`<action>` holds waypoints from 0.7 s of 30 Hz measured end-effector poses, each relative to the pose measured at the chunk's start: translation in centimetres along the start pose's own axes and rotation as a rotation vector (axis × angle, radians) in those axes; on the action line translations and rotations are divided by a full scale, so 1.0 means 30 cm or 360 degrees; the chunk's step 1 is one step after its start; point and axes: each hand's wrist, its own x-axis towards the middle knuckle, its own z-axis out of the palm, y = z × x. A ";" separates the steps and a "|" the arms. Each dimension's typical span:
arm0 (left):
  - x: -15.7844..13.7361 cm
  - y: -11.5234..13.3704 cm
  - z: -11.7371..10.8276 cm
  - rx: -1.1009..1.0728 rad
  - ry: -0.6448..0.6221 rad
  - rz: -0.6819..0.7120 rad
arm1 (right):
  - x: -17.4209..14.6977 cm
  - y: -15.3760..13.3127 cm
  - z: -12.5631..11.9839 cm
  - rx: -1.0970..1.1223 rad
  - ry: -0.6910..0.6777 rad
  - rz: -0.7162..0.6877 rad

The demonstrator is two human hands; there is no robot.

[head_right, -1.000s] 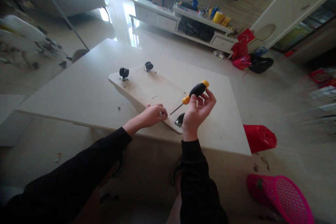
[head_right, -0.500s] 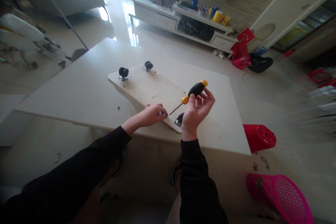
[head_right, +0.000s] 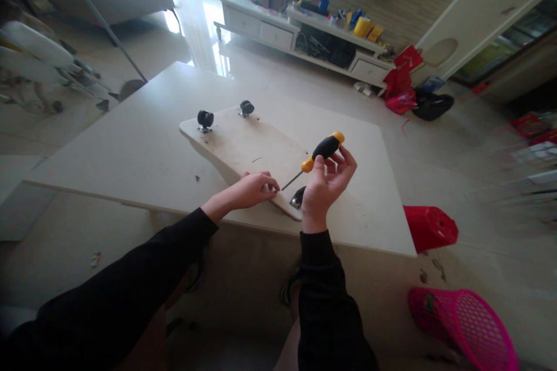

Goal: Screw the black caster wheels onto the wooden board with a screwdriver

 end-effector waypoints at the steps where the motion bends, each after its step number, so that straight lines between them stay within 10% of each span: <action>1: -0.002 0.002 -0.004 0.0006 -0.0017 0.0013 | 0.000 -0.001 0.000 0.0005 0.0000 0.0001; 21: 0.018 -0.021 0.021 -0.0198 0.0179 0.0068 | 0.006 -0.001 -0.002 0.0033 0.0028 0.0010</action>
